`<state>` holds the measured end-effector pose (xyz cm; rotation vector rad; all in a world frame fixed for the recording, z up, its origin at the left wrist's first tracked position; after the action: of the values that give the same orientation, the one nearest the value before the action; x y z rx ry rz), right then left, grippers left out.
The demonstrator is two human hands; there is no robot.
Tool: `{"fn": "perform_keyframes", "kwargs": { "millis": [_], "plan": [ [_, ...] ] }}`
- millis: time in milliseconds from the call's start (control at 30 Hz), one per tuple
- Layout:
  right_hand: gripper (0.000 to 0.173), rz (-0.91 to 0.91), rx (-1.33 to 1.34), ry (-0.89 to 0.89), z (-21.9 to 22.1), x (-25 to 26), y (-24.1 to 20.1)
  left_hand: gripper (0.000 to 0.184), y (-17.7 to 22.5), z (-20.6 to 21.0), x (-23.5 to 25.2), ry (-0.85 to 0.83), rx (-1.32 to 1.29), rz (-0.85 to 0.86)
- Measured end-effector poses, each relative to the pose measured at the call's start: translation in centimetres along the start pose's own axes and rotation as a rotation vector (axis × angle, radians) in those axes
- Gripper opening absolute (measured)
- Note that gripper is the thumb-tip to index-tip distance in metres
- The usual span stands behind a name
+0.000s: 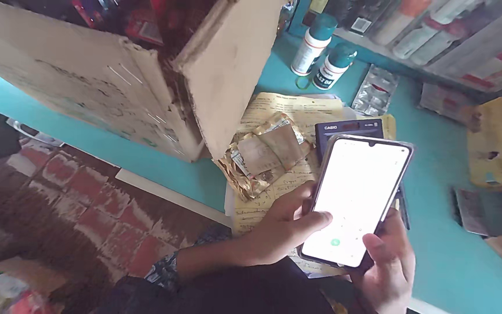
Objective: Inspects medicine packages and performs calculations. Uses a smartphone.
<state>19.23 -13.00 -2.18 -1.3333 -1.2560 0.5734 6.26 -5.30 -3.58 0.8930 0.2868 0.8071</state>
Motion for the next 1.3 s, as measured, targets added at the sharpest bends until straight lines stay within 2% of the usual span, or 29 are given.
{"fn": "perform_keyframes", "kwargs": {
  "millis": [100, 267, 533, 633, 833, 967, 1033, 1167, 1300],
  "plan": [
    [0.042, -0.027, -0.016, -0.013, 0.0, -0.1, -0.1, 0.025, 0.2, 0.2, 0.1, 0.046, 0.053, 0.011],
    [0.046, -0.005, -0.055, -0.025, 0.1, -0.3, -0.7, 0.034, 0.5, 0.1, 0.2, 0.039, 0.174, 0.068],
    [0.042, 0.005, -0.050, -0.041, -0.1, -0.3, -0.5, 0.036, 0.5, 0.3, 0.2, 0.036, 0.142, 0.042],
    [0.044, 0.023, -0.049, -0.035, 0.1, -0.3, -0.7, 0.042, 0.5, 0.3, 0.1, 0.031, 0.097, -0.013],
    [0.064, 0.024, -0.153, -0.054, 0.1, -0.5, -0.8, 0.045, 0.4, 0.2, 0.2, 0.040, 0.098, 0.006],
    [0.070, -0.002, -0.154, -0.061, 0.0, -0.6, -0.6, 0.045, 0.3, 0.2, 0.1, 0.031, 0.100, -0.010],
    [0.061, 0.015, -0.101, -0.036, -0.1, -0.5, -0.4, 0.043, 0.3, 0.2, 0.0, 0.020, 0.118, -0.003],
    [0.032, 0.043, -0.016, 0.045, -0.4, -0.5, 0.2, 0.041, 0.1, 0.2, -0.1, 0.000, 0.134, 0.016],
    [0.029, 0.056, -0.002, 0.050, -0.6, -0.5, 0.4, 0.042, -0.2, 0.1, -0.1, -0.009, 0.128, 0.039]
  ]
}}
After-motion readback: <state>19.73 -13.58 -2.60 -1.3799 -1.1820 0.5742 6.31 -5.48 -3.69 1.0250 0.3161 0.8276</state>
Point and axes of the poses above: each hand's wrist, its own x-axis towards the middle knuckle, its own z-axis out of the palm, y = z × x, the point moved 5 cm from there along x, towards the middle knuckle, and after that the axes turned 5 degrees about -x, right-handed, at the moved point
